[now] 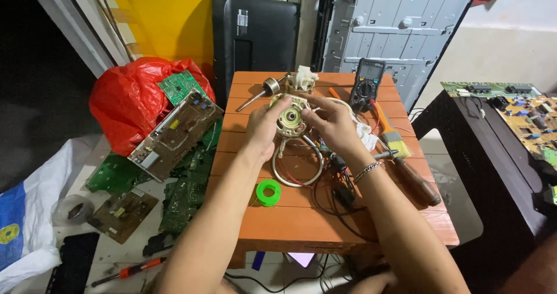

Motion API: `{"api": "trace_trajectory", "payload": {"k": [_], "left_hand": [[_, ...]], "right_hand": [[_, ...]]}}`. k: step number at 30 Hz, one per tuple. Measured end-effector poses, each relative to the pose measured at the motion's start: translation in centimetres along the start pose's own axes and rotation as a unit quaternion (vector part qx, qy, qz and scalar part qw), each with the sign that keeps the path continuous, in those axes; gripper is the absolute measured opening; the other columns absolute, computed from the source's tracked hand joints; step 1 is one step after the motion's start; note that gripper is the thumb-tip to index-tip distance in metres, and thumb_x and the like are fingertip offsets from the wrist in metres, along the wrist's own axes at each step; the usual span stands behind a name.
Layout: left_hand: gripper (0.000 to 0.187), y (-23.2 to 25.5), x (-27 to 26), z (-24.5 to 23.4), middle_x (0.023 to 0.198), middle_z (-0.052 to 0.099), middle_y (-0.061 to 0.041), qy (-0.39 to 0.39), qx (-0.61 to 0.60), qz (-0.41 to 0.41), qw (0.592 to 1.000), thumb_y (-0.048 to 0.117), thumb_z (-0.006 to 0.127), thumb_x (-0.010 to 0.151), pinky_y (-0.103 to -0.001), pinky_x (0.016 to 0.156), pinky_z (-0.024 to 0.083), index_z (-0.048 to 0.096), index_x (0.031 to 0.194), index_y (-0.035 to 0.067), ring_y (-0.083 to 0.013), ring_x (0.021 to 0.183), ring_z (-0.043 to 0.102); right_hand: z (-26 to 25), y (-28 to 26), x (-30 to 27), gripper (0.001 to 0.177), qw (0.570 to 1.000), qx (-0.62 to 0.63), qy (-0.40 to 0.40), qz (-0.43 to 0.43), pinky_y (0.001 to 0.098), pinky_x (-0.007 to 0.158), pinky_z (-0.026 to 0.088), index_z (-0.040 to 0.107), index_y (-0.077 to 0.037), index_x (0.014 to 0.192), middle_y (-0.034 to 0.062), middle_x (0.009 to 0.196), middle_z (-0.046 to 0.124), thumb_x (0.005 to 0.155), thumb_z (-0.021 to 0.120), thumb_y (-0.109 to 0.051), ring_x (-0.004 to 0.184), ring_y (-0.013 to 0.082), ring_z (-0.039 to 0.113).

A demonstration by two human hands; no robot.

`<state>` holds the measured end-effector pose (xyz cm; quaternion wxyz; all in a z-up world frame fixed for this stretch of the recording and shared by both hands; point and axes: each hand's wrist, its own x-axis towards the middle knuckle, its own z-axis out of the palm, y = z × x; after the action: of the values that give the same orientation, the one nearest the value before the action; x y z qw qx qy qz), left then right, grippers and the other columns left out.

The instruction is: The person cleans a disassembled motor component with a white cloth and then reassembles the parts by hand. They handle the motor housing, rotor, and wires on a wooden table cluttered with tools and electronic parts.

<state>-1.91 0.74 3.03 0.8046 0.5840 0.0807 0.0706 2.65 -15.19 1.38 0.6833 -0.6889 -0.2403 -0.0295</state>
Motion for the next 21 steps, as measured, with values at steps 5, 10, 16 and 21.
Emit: {"api": "trace_trajectory", "payload": {"k": [5, 10, 16, 21], "left_hand": [[0.044, 0.1, -0.4, 0.8, 0.105, 0.067, -0.020, -0.001, -0.047, 0.021, 0.999, 0.037, 0.085, 0.078, -0.050, 0.103, 0.048, 0.070, 0.094, -0.001, -0.0322, 0.116, 0.061], [0.038, -2.2, 1.3, 0.5, 0.085, 0.072, -0.024, 0.040, -0.144, 0.018, 0.989, 0.018, 0.087, 0.074, -0.044, 0.072, 0.063, 0.070, 0.097, -0.008, -0.0299, 0.079, 0.074], [0.029, -2.2, 3.1, -0.9, 0.084, 0.073, -0.017, 0.104, -0.136, 0.066, 0.983, 0.019, 0.088, 0.075, -0.039, 0.075, 0.062, 0.072, 0.091, 0.000, -0.0237, 0.081, 0.074], [0.025, -3.3, 3.3, -0.1, 0.074, 0.070, -0.012, 0.156, -0.128, 0.072, 0.977, 0.016, 0.088, 0.071, -0.033, 0.066, 0.057, 0.075, 0.085, 0.000, -0.0184, 0.070, 0.068]], "right_hand": [[-0.8, 1.4, 0.7, 0.042, 1.000, -0.029, -0.005, -0.010, 0.0328, 0.044, 0.062, 0.065, 0.001, 0.134, 0.0174, 0.097, 0.058, 0.095, 0.074, -0.009, 0.069, 0.0221, 0.069], [-1.1, -0.1, 0.8, 0.040, 0.998, -0.068, -0.018, 0.002, 0.0324, 0.044, 0.062, 0.067, -0.001, 0.131, 0.0169, 0.096, 0.061, 0.094, 0.075, -0.012, 0.065, 0.0200, 0.069], [-4.2, -1.6, 1.3, 0.026, 0.838, -0.544, -0.048, -0.013, 0.0597, 0.070, 0.057, 0.076, -0.014, 0.100, 0.0157, 0.085, 0.074, 0.097, 0.065, -0.037, 0.083, 0.0464, 0.071], [-4.2, -1.2, -1.0, 0.035, 0.703, -0.670, -0.216, 0.098, 0.0563, 0.082, 0.060, 0.078, -0.017, 0.105, 0.0183, 0.092, 0.079, 0.087, 0.064, -0.043, 0.092, 0.0425, 0.076]]}}
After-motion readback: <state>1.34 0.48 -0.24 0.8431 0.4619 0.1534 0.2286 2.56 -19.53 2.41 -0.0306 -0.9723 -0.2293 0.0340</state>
